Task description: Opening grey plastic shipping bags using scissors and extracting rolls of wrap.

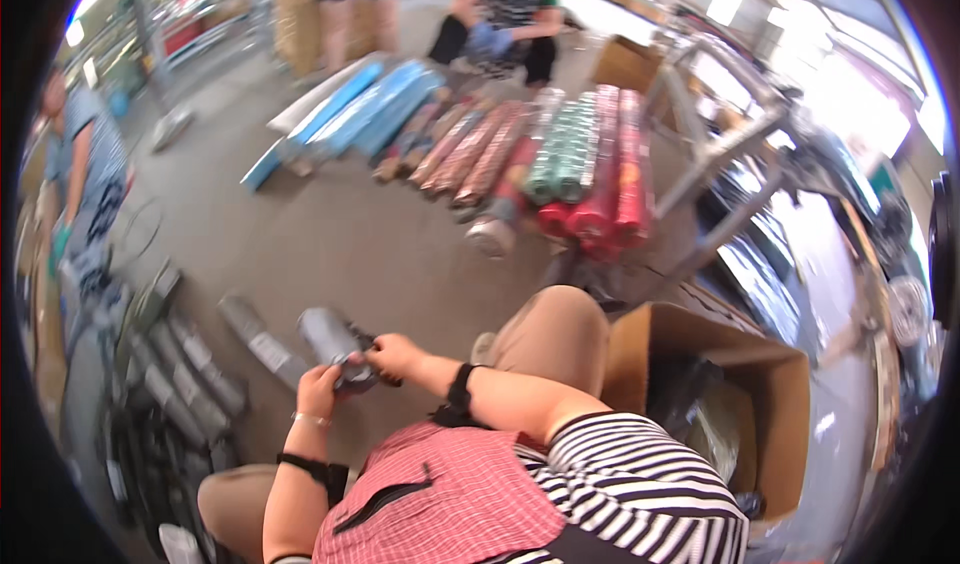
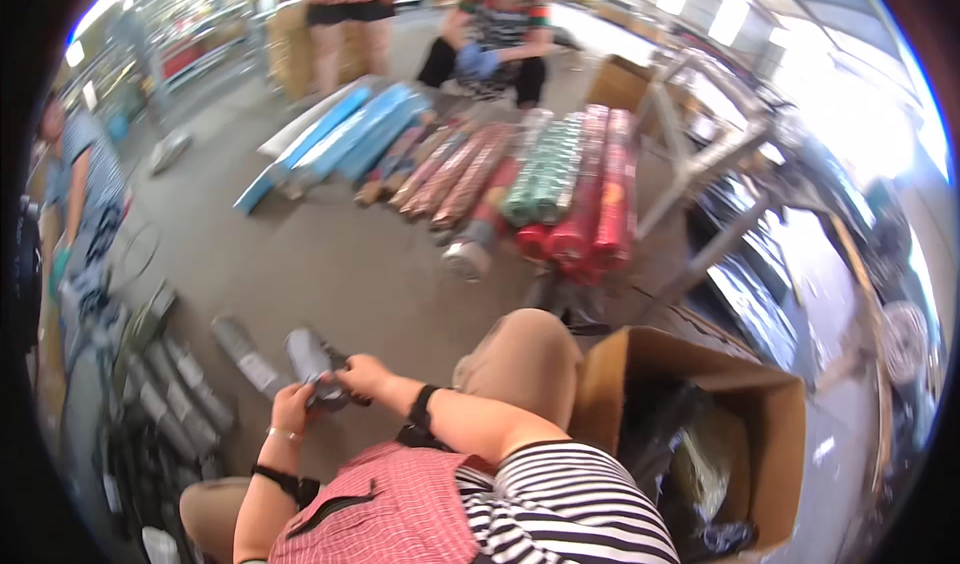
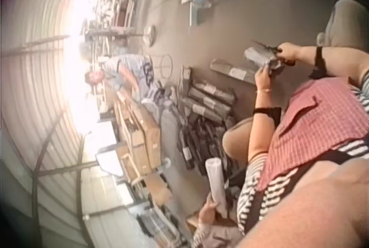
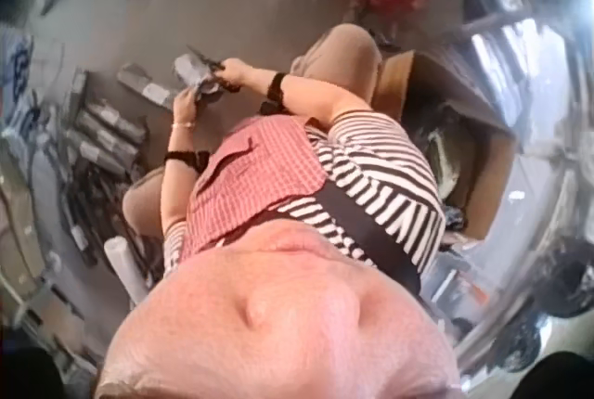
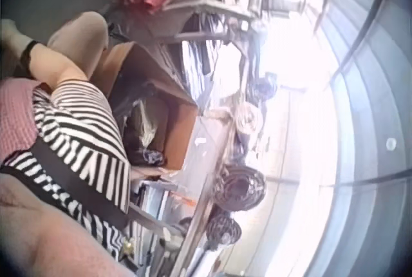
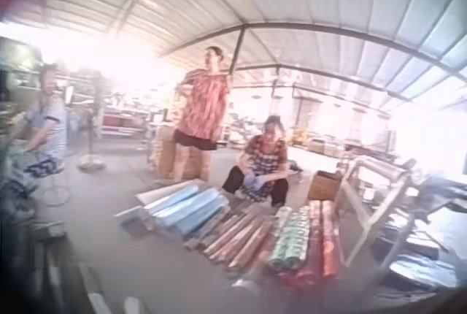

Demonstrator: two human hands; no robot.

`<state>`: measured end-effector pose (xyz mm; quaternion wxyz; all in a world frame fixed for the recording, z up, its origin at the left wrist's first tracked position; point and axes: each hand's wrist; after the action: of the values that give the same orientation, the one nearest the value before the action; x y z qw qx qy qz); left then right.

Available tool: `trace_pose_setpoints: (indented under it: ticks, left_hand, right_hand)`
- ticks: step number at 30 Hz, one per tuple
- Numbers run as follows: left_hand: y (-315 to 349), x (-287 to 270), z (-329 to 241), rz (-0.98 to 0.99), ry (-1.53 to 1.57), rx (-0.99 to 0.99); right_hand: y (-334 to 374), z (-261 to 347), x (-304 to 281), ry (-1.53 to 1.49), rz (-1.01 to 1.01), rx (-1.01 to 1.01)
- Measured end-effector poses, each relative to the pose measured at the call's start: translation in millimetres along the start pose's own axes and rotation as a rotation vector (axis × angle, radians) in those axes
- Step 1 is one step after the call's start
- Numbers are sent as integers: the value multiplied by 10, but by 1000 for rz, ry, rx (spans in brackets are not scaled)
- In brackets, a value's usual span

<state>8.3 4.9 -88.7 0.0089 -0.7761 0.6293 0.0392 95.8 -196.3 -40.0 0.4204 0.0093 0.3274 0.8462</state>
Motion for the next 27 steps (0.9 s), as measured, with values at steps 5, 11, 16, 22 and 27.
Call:
trace_pose_setpoints:
  ticks: [5,11,16,22,27]
  left_hand:
    - [95,42,-271,-15,96,-203]
    - [149,74,-422,-35,123,-212]
    - [140,111,-489,-28,98,-201]
    - [161,87,-367,-6,-170,-144]
    - [81,221,-323,-41,-28,-143]
  right_hand:
    - [-19,1,46,-107,12,24]
    - [112,155,77,-156,-41,11]
    - [22,54,78,-166,-91,-45]
    - [-14,19,121,-6,-198,-142]
    - [-81,-111,57,-153,-80,-199]
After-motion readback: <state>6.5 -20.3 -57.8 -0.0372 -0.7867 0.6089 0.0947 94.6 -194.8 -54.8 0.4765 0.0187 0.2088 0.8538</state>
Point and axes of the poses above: each hand's wrist, its own y-axis away from the middle knuckle, its own x-axis out of the palm, z = x × y, and after that the axes turned 11 degrees about x, right-handed
